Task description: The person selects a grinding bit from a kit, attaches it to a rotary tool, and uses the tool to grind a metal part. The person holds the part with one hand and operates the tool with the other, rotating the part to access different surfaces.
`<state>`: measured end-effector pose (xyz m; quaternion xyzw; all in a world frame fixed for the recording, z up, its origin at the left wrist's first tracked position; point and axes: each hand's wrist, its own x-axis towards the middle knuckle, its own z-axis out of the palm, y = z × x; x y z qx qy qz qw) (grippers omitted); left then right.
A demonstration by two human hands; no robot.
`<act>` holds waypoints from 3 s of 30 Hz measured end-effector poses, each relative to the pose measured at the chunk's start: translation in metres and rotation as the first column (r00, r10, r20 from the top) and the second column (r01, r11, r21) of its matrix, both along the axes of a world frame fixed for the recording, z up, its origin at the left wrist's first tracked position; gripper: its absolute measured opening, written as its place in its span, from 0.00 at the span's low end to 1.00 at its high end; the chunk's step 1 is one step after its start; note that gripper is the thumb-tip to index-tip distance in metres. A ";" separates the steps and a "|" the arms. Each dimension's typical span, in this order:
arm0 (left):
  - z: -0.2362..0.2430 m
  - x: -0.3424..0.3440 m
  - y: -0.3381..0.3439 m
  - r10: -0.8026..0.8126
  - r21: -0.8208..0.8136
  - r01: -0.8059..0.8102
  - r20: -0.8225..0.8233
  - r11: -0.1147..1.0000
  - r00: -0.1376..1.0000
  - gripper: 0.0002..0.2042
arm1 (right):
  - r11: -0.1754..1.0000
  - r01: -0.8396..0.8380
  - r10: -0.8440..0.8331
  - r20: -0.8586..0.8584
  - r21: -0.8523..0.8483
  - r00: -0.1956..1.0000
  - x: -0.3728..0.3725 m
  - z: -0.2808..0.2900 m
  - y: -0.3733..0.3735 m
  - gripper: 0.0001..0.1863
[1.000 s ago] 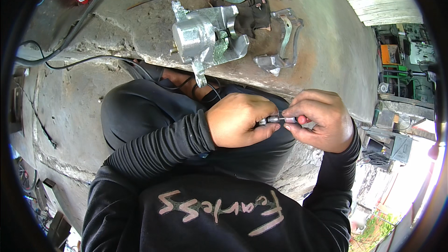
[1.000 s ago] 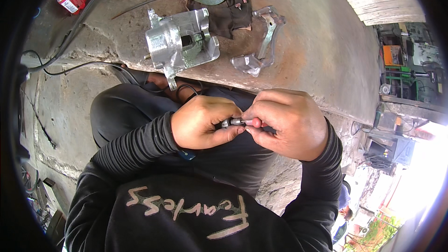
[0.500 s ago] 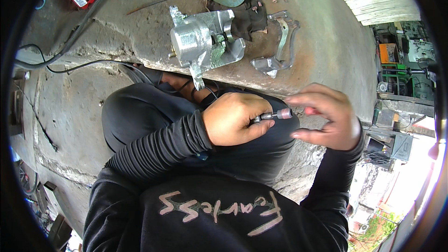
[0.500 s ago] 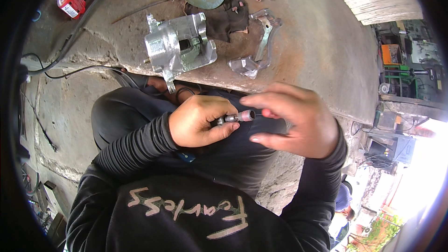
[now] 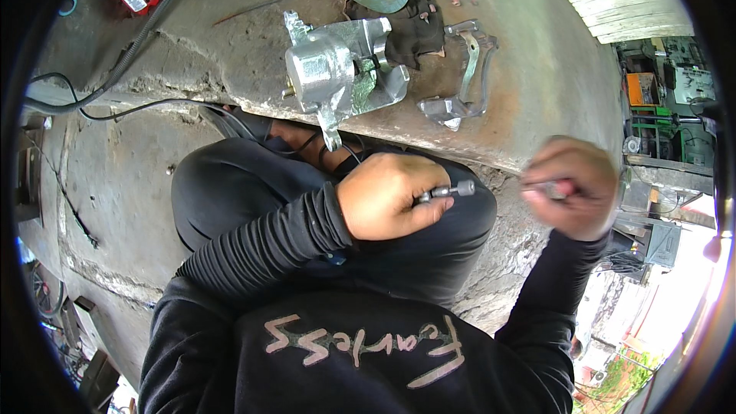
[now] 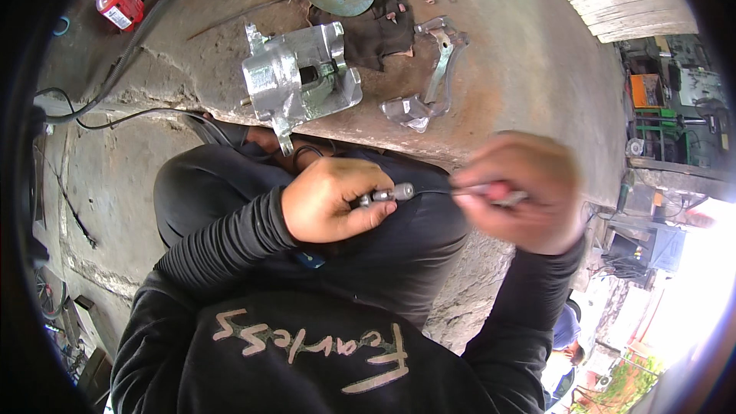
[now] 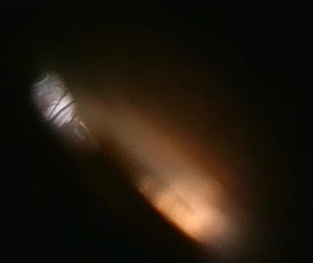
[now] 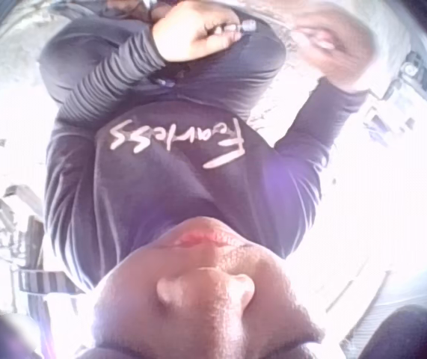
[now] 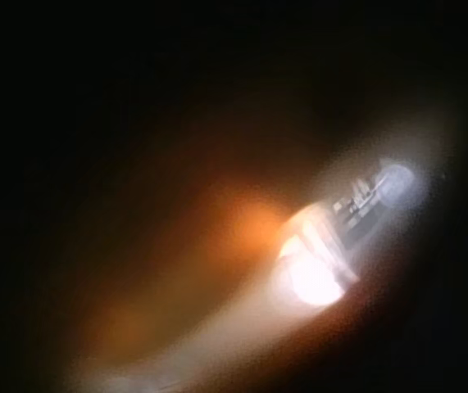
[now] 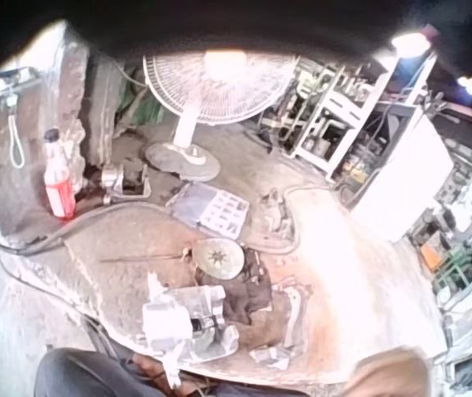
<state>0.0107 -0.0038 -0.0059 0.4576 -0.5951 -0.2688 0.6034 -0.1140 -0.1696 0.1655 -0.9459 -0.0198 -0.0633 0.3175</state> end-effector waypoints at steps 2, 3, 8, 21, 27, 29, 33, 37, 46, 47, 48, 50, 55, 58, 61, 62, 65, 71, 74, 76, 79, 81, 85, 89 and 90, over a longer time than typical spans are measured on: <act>-0.001 0.004 0.000 0.029 0.004 -0.029 -0.002 1.000 1.000 0.07 | 0.996 0.022 -0.025 0.026 0.085 0.999 -0.008 0.018 -0.010 0.12; 0.000 0.003 -0.001 0.045 0.009 -0.045 -0.019 0.999 0.999 0.07 | 0.982 0.069 -0.073 0.018 0.175 0.997 -0.011 0.012 -0.012 0.13; 0.001 0.003 -0.001 0.084 0.019 -0.084 0.028 0.996 0.996 0.07 | 0.664 0.128 -0.309 0.115 0.737 0.944 -0.024 -0.068 0.001 0.14; 0.015 0.010 0.003 0.100 0.111 -0.095 -0.047 0.989 0.994 0.09 | 0.073 -0.074 -0.573 0.102 0.995 0.813 -0.001 -0.150 0.055 0.11; 0.009 0.006 -0.002 0.097 0.054 -0.091 -0.126 0.994 0.987 0.07 | -0.021 0.012 -0.688 -0.023 1.000 0.725 0.005 -0.141 0.072 0.12; 0.009 0.006 -0.001 0.113 0.064 -0.107 -0.098 0.992 0.989 0.07 | -0.032 0.017 -0.682 -0.034 0.999 0.730 0.005 -0.136 0.075 0.11; 0.009 0.007 0.001 0.118 0.059 -0.114 -0.080 0.992 0.990 0.07 | -0.012 0.118 -0.757 -0.085 0.993 0.648 0.005 -0.135 0.079 0.10; 0.011 0.006 0.001 0.122 0.060 -0.118 -0.084 0.991 0.989 0.06 | -0.013 0.097 -0.757 -0.074 0.995 0.649 0.005 -0.137 0.081 0.10; 0.013 0.006 0.002 0.128 0.073 -0.123 -0.077 0.990 0.989 0.07 | 0.083 0.030 -0.749 0.042 0.996 0.662 0.002 -0.139 0.083 0.08; 0.013 0.006 0.002 0.127 0.079 -0.121 -0.078 0.989 0.989 0.07 | 0.109 0.009 -0.748 0.076 0.994 0.660 0.003 -0.140 0.083 0.08; 0.012 0.006 0.001 0.129 0.072 -0.124 -0.070 0.990 0.989 0.07 | 0.124 -0.007 -0.749 0.099 0.992 0.655 0.003 -0.140 0.084 0.08; 0.011 0.006 0.001 0.127 0.067 -0.123 -0.059 0.990 0.990 0.07 | 0.214 -0.048 -0.726 0.192 0.976 0.660 0.004 -0.143 0.083 0.08; 0.008 0.006 -0.001 0.108 0.034 -0.105 -0.084 0.994 0.991 0.08 | 0.308 -0.070 -0.707 0.277 0.949 0.651 0.005 -0.146 0.082 0.07; 0.008 0.006 0.001 0.112 0.053 -0.108 -0.073 0.993 0.991 0.08 | 0.326 -0.085 -0.699 0.300 0.942 0.649 0.005 -0.146 0.082 0.07; 0.009 0.006 0.002 0.112 0.066 -0.108 -0.067 0.992 0.991 0.08 | 0.349 -0.083 -0.698 0.318 0.933 0.642 0.004 -0.147 0.082 0.08; 0.009 0.006 0.002 0.110 0.067 -0.105 -0.072 0.992 0.991 0.08 | 0.387 -0.072 -0.695 0.342 0.919 0.633 0.004 -0.148 0.081 0.09; 0.008 0.008 0.002 0.100 0.045 -0.099 -0.022 0.994 0.995 0.08 | 0.435 -0.055 -0.692 0.373 0.899 0.618 0.003 -0.151 0.079 0.10; 0.008 0.005 0.002 0.137 0.067 -0.134 -0.044 0.989 0.990 0.08 | 0.563 0.021 -0.679 0.448 0.826 0.581 -0.003 -0.155 0.078 0.09; 0.007 0.004 0.001 0.141 0.057 -0.137 -0.059 0.989 0.988 0.08 | 0.684 0.098 -0.635 0.523 0.723 0.569 -0.006 -0.155 0.077 0.09; 0.007 0.004 0.001 0.139 0.051 -0.136 -0.053 0.989 0.989 0.08 | 0.793 0.173 -0.568 0.606 0.584 0.557 -0.007 -0.154 0.073 0.09; 0.006 0.004 0.000 0.132 0.042 -0.129 -0.058 0.991 0.990 0.09 | 0.816 0.179 -0.542 0.620 0.550 0.567 -0.008 -0.153 0.068 0.09; 0.006 0.003 0.000 0.135 0.037 -0.133 -0.059 0.990 0.989 0.08 | 0.798 0.165 -0.555 0.601 0.579 0.575 -0.008 -0.153 0.068 0.09; 0.007 0.004 0.002 0.139 0.058 -0.136 -0.041 0.989 0.989 0.09 | 0.762 0.133 -0.579 0.575 0.634 0.578 -0.005 -0.155 0.068 0.09; 0.009 0.005 0.003 0.137 0.075 -0.134 -0.033 0.988 0.990 0.09 | 0.668 0.052 -0.617 0.514 0.742 0.596 -0.002 -0.158 0.067 0.09; 0.009 0.005 0.003 0.141 0.074 -0.139 -0.024 0.988 0.990 0.09 | 0.660 0.050 -0.622 0.508 0.750 0.596 -0.002 -0.158 0.067 0.09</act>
